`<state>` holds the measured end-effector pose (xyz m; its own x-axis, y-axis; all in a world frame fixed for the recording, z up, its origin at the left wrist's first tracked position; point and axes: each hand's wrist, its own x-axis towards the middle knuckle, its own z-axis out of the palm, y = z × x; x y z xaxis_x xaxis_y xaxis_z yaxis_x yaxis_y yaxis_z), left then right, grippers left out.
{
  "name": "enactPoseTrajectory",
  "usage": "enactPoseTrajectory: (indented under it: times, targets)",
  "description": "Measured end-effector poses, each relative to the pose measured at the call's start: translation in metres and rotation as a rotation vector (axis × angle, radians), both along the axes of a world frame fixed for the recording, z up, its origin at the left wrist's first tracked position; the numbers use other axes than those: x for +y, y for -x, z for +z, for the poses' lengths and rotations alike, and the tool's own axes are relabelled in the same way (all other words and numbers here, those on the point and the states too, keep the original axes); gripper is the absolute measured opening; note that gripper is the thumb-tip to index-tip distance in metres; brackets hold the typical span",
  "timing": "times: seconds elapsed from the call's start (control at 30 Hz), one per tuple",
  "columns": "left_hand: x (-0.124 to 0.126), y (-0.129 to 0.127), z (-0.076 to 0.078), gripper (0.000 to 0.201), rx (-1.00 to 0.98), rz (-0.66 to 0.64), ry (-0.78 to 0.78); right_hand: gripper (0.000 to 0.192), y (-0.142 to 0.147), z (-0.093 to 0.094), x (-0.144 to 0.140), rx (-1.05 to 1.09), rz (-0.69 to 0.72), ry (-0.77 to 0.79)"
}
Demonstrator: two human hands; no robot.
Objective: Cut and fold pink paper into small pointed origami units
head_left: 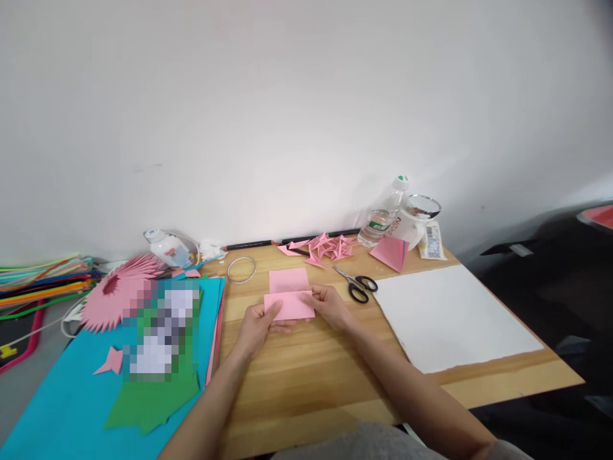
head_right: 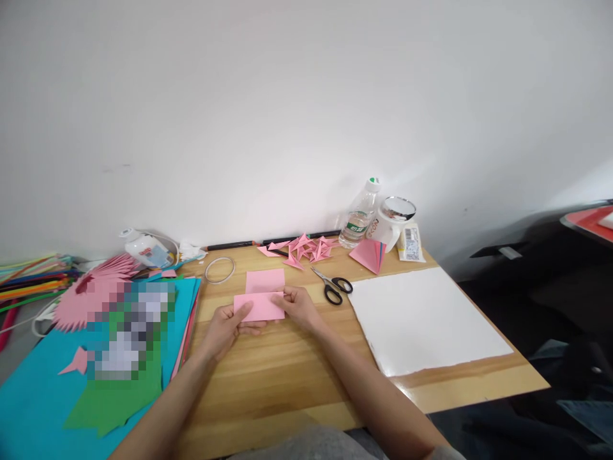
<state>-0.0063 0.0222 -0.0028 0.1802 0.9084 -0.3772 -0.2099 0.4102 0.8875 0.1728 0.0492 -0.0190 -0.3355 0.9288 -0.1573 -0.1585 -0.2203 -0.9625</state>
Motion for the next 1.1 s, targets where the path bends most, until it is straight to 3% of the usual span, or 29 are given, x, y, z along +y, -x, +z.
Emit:
enactPoseTrajectory:
  times: [0.3, 0.6, 1.1]
  targets:
    - [0.0012, 0.0015, -0.0019, 0.051, 0.022, 0.049, 0.006, 0.041, -0.0055, -0.0015, 0.0008, 0.008, -0.097, 0.005]
    - [-0.0001, 0.0014, -0.0012, 0.051, -0.004, 0.052, -0.007, 0.040, -0.0047, -0.0081, 0.0014, 0.003, -0.109, -0.008]
    - [-0.0002, 0.0032, -0.0014, 0.046, -0.053, 0.121, -0.070, 0.038, -0.0028, -0.0026, -0.0004, 0.014, -0.078, -0.014]
